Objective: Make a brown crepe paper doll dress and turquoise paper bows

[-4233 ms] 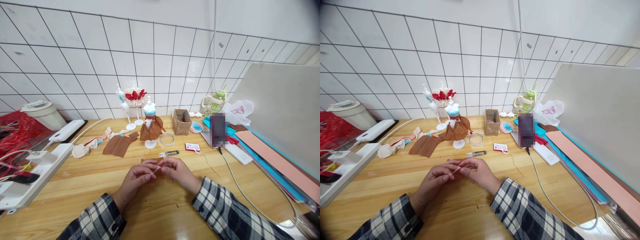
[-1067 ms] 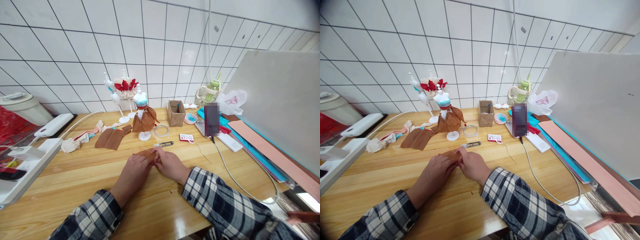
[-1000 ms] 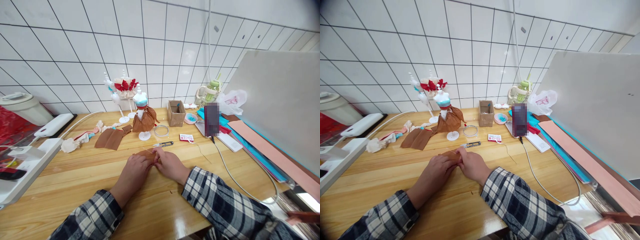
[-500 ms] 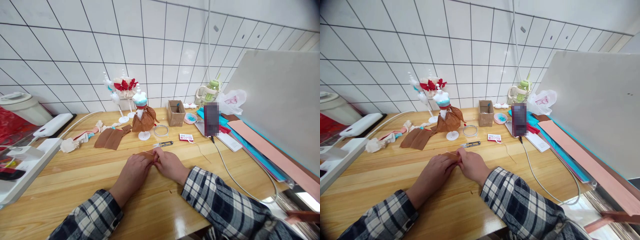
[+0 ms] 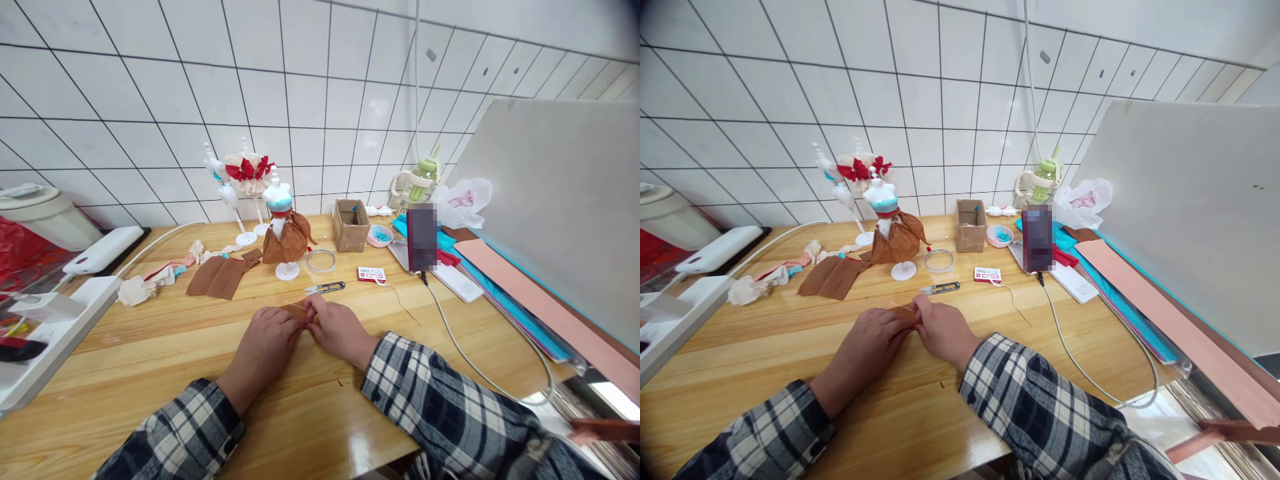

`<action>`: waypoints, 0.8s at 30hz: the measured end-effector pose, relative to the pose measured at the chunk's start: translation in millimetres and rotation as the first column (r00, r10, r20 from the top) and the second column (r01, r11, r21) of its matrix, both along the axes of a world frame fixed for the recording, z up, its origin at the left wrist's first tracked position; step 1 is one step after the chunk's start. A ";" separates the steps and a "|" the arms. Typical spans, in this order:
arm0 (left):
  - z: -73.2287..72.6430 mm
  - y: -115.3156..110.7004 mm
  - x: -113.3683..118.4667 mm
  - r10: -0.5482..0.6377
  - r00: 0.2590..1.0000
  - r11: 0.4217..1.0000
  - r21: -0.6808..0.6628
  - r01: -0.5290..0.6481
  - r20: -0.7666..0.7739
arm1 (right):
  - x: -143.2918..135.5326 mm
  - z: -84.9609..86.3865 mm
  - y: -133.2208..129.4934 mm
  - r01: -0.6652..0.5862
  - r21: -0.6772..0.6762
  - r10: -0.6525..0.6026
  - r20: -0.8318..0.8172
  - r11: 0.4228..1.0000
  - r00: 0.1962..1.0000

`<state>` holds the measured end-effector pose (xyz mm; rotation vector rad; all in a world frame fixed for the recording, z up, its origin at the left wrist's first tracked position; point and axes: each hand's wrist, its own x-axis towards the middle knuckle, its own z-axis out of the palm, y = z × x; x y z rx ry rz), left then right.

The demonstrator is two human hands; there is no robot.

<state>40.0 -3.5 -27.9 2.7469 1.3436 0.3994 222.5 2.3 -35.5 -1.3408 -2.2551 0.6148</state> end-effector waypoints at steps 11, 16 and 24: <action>2.7 0.6 2.7 0.013 0.999 0.999 -0.030 -0.012 0.037 | -0.8 1.4 -0.8 0.002 0.027 -0.003 0.028 1.000 1.000; 4.5 -0.4 3.1 0.012 1.000 0.999 -0.050 -0.011 0.021 | 0.0 0.8 0.9 0.007 0.014 -0.008 0.050 1.000 0.999; 4.1 1.6 3.1 0.012 0.999 0.997 -0.077 -0.015 -0.039 | -0.3 1.3 -0.2 0.002 0.029 -0.003 0.032 1.000 0.999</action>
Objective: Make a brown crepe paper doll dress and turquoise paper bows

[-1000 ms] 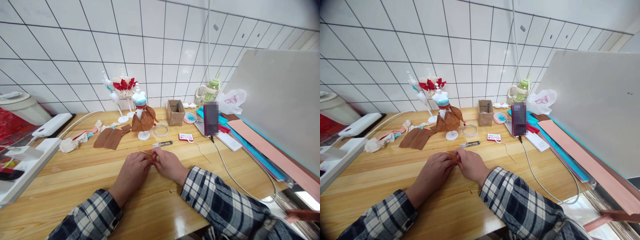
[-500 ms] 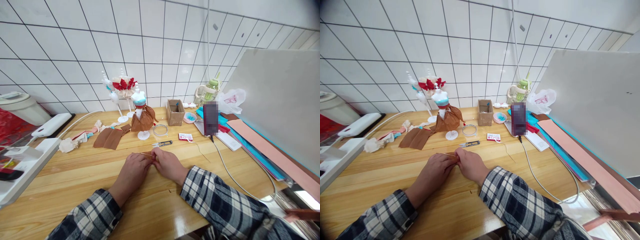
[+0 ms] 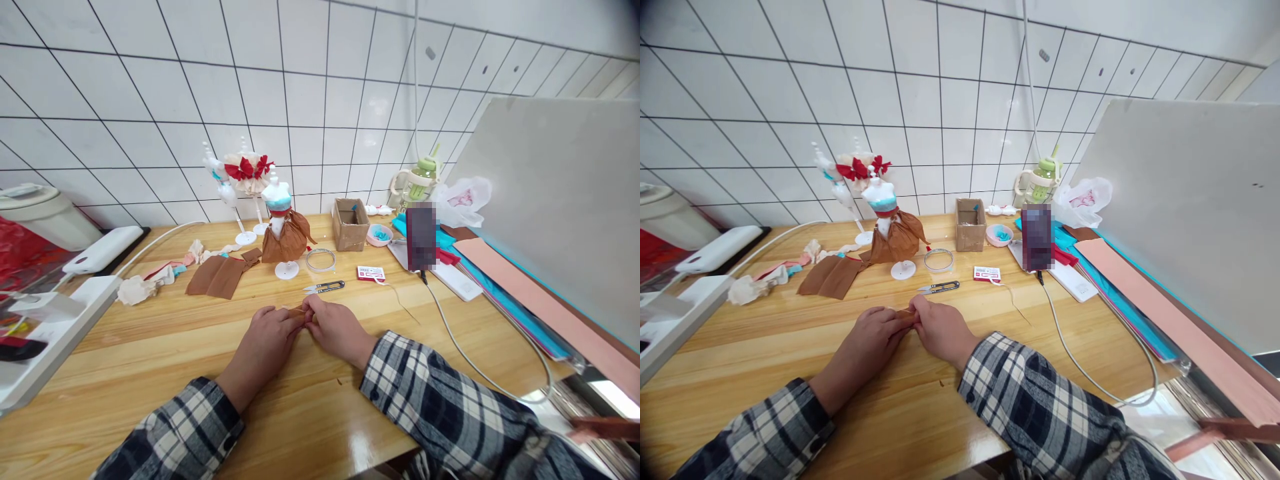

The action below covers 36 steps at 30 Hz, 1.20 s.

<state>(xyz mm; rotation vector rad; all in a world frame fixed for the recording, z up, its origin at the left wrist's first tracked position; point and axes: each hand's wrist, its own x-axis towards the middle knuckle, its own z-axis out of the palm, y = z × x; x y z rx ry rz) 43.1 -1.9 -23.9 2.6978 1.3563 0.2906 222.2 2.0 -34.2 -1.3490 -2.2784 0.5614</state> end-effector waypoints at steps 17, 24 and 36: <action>0.1 -0.4 0.4 0.016 1.000 1.000 -0.018 -0.015 0.020 | 0.6 -0.8 0.8 0.006 0.000 -0.006 0.008 1.000 1.000; 3.8 -1.3 1.3 0.013 0.999 1.000 -0.028 -0.012 0.038 | 1.1 -0.1 1.3 0.021 -0.036 -0.021 0.003 0.999 1.000; 0.1 0.2 1.6 0.002 0.998 1.000 -0.004 -0.002 0.061 | -0.4 -1.2 -0.7 0.028 -0.035 -0.029 -0.029 0.999 0.999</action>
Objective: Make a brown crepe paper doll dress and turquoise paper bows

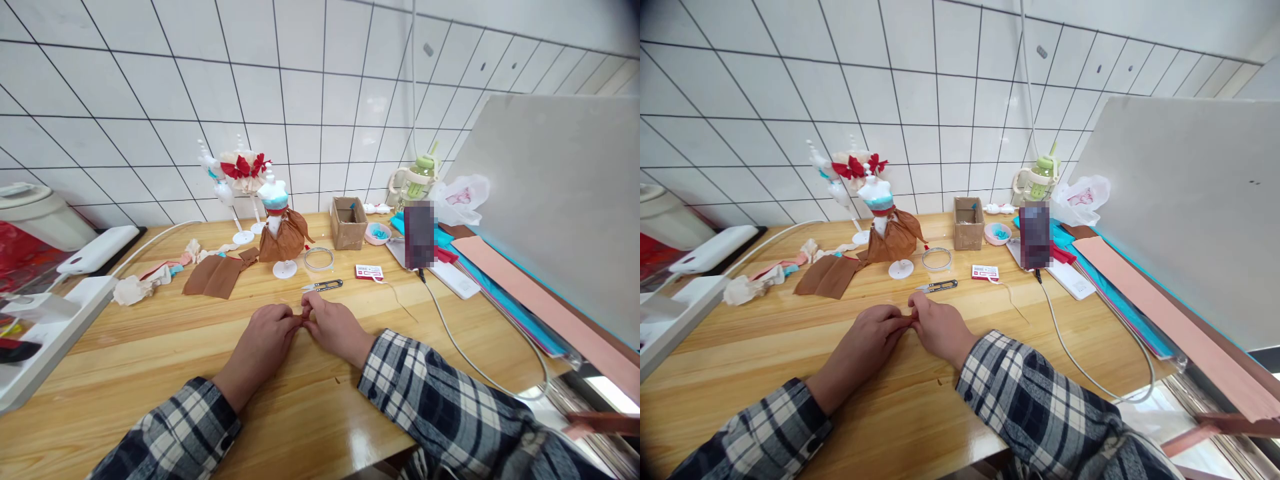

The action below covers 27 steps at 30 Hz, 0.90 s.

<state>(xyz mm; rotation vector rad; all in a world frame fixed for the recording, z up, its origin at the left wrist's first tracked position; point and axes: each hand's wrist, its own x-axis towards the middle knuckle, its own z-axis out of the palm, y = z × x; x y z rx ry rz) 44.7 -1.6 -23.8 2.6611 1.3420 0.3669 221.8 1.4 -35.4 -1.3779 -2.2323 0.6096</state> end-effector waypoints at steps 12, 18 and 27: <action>3.0 -1.5 0.2 0.011 0.999 0.998 -0.062 -0.013 -0.035 | 1.4 1.6 0.2 -0.011 0.023 0.010 0.067 1.000 0.998; 2.0 0.2 -0.5 -0.012 1.000 0.998 -0.066 0.013 0.010 | 2.3 4.3 0.1 -0.018 0.044 0.014 0.083 0.999 0.996; 2.5 -0.8 -0.1 -0.002 1.000 0.998 -0.066 0.002 -0.002 | 2.5 1.0 1.6 -0.019 0.004 0.019 0.036 1.000 0.999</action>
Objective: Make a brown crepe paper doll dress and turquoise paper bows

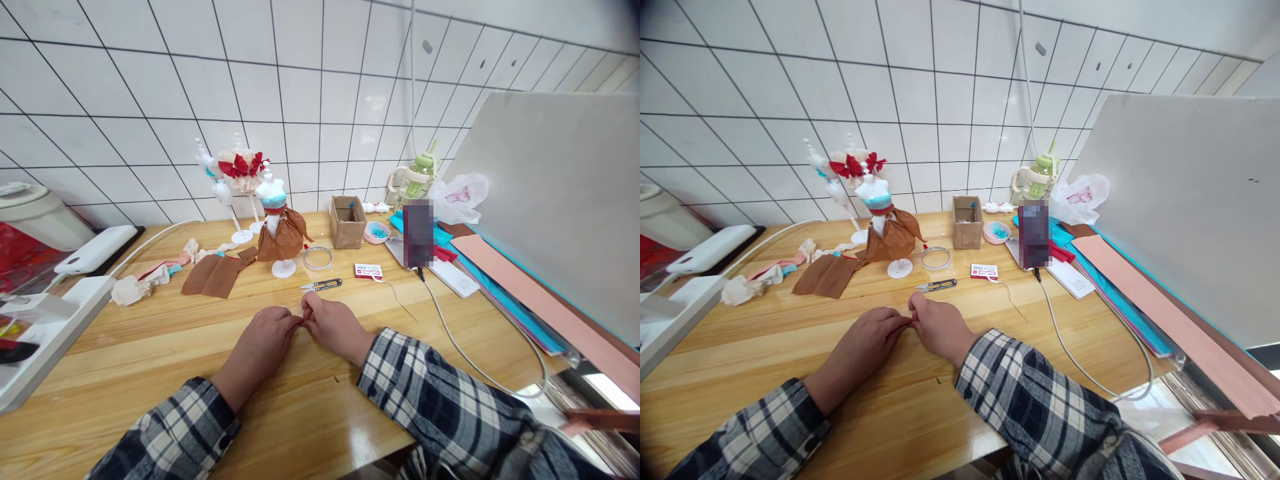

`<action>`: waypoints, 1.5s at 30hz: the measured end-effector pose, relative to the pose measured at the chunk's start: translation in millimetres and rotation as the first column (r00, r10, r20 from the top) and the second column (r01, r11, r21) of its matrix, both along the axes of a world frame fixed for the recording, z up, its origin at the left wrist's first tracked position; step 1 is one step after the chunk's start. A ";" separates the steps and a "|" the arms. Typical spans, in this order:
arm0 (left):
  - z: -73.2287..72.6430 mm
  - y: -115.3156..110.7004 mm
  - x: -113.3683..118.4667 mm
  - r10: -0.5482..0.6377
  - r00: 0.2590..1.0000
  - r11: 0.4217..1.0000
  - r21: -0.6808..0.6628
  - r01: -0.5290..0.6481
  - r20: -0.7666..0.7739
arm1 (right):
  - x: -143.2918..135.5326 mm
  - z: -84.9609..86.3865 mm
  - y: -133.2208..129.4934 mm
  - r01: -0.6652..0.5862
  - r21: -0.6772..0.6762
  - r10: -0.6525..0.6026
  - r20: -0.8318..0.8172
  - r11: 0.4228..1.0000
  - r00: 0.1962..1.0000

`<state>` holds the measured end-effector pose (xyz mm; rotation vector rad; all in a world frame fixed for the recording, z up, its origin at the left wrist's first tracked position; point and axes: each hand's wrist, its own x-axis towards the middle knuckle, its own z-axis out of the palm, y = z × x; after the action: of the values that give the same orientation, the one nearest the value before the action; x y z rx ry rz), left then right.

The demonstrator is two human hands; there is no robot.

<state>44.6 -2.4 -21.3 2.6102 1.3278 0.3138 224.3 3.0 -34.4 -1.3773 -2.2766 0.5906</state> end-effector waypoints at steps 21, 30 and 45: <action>5.1 15.9 -34.6 0.453 0.777 0.863 -0.433 -0.260 0.436 | 12.5 3.1 4.4 0.059 0.127 -0.035 -0.180 0.990 0.983; 9.8 6.0 -22.8 0.737 0.128 0.641 -0.746 0.182 0.664 | 8.6 3.3 0.4 0.127 0.139 -0.077 -0.316 0.982 0.946; 9.1 4.6 -31.8 0.791 0.160 0.498 -0.774 0.391 0.590 | 16.1 6.0 7.6 0.201 0.236 -0.152 -0.209 0.951 0.966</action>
<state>12.8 2.2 -12.3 0.7445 0.8881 0.9223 240.4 10.5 -28.4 -1.3201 -1.9736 0.3382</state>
